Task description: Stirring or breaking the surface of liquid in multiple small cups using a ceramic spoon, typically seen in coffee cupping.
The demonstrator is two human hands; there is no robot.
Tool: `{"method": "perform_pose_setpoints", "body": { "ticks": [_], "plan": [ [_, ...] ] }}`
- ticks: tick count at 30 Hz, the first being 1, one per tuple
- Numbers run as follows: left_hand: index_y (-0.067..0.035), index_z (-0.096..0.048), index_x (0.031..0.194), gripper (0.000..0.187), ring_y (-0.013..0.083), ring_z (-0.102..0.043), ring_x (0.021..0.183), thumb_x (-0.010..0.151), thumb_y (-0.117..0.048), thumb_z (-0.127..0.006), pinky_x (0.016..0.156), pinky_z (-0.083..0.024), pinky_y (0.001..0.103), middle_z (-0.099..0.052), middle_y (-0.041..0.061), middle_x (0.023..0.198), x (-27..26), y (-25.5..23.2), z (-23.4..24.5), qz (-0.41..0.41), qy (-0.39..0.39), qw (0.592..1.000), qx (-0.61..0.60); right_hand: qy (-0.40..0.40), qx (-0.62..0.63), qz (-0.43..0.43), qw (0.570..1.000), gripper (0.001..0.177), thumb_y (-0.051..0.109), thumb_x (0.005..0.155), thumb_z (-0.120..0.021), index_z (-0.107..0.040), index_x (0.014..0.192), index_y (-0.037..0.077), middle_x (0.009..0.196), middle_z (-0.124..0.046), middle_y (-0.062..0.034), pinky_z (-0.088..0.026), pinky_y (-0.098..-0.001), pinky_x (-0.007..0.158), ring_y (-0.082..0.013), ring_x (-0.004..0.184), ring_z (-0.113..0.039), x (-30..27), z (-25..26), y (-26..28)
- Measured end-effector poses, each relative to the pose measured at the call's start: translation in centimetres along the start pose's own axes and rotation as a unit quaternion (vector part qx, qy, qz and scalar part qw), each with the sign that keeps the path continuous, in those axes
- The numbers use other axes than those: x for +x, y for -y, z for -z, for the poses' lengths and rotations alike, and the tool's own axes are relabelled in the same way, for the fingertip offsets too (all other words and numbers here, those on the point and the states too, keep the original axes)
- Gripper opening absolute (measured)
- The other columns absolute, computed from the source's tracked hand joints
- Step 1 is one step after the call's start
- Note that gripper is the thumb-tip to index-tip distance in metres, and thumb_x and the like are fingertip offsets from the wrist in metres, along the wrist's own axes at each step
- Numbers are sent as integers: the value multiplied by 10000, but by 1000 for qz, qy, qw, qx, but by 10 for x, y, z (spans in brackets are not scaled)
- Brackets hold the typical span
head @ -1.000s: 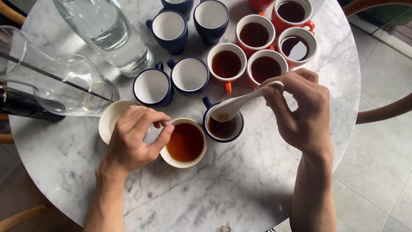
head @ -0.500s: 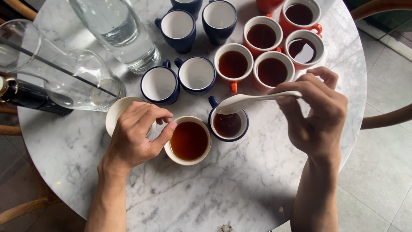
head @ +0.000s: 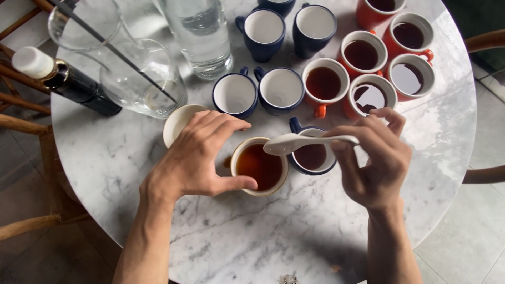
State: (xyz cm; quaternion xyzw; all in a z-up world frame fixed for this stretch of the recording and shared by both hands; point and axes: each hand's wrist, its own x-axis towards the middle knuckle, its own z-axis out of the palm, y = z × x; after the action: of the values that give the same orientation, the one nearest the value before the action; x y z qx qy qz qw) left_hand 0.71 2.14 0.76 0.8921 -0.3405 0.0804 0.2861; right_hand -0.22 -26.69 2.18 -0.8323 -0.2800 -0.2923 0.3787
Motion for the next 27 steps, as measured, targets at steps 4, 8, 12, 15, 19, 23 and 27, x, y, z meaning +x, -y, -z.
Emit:
{"method": "perform_pose_setpoints", "body": {
  "ticks": [4,8,12,15,19,23,27],
  "plan": [
    [-22,-621,1260,1019,289,-630,1102,613,-795,-777,1017,-414,492,-685,102,1172,-3,-2,-1,-10,28,1000,0,55,-39,45,997,230,146,1036,-517,-689,919,48,869,-727,-27,-333,-446,1014,-185,647,-546,4,-15,15],
    [-38,-601,1299,1220,279,-611,1143,395,-765,-980,1033,-398,479,-668,88,1225,-5,-1,-8,-6,51,998,27,78,-86,98,988,157,142,1030,-575,-712,961,107,771,-639,-15,-320,-430,971,-189,603,-465,2,-28,18],
    [-22,-576,1353,1371,282,-581,1135,322,-833,-974,1022,-352,459,-655,95,1271,-9,-3,-21,14,69,994,80,98,-116,114,982,124,131,1030,-602,-710,972,125,829,-679,-10,-317,-433,985,-192,630,-495,0,-30,17],
    [-29,-561,1325,1340,285,-584,1059,340,-841,-970,1012,-348,452,-659,88,1214,-10,-5,-29,34,84,990,111,111,-129,124,978,137,153,1039,-597,-698,954,115,876,-699,-28,-315,-442,992,-216,665,-528,1,-27,18],
    [-77,-585,1088,1019,267,-588,921,465,-811,-917,949,-361,444,-669,50,974,-10,-5,-33,37,67,991,108,136,-111,117,977,114,90,1011,-608,-671,916,96,812,-668,-6,-305,-443,982,-205,623,-496,3,-22,20],
    [-80,-579,1000,879,268,-587,867,566,-796,-845,930,-370,453,-661,54,894,-8,-5,-32,15,32,994,103,165,-47,108,979,109,118,988,-619,-656,886,106,890,-694,-21,-277,-437,979,-189,809,-657,3,-24,23],
    [-84,-582,995,865,270,-586,852,572,-794,-836,908,-376,448,-664,56,891,-6,-4,-32,7,34,993,108,158,-15,110,981,102,142,990,-625,-675,923,84,759,-588,-34,-293,-411,969,-206,755,-616,1,-34,28]
  ]
}}
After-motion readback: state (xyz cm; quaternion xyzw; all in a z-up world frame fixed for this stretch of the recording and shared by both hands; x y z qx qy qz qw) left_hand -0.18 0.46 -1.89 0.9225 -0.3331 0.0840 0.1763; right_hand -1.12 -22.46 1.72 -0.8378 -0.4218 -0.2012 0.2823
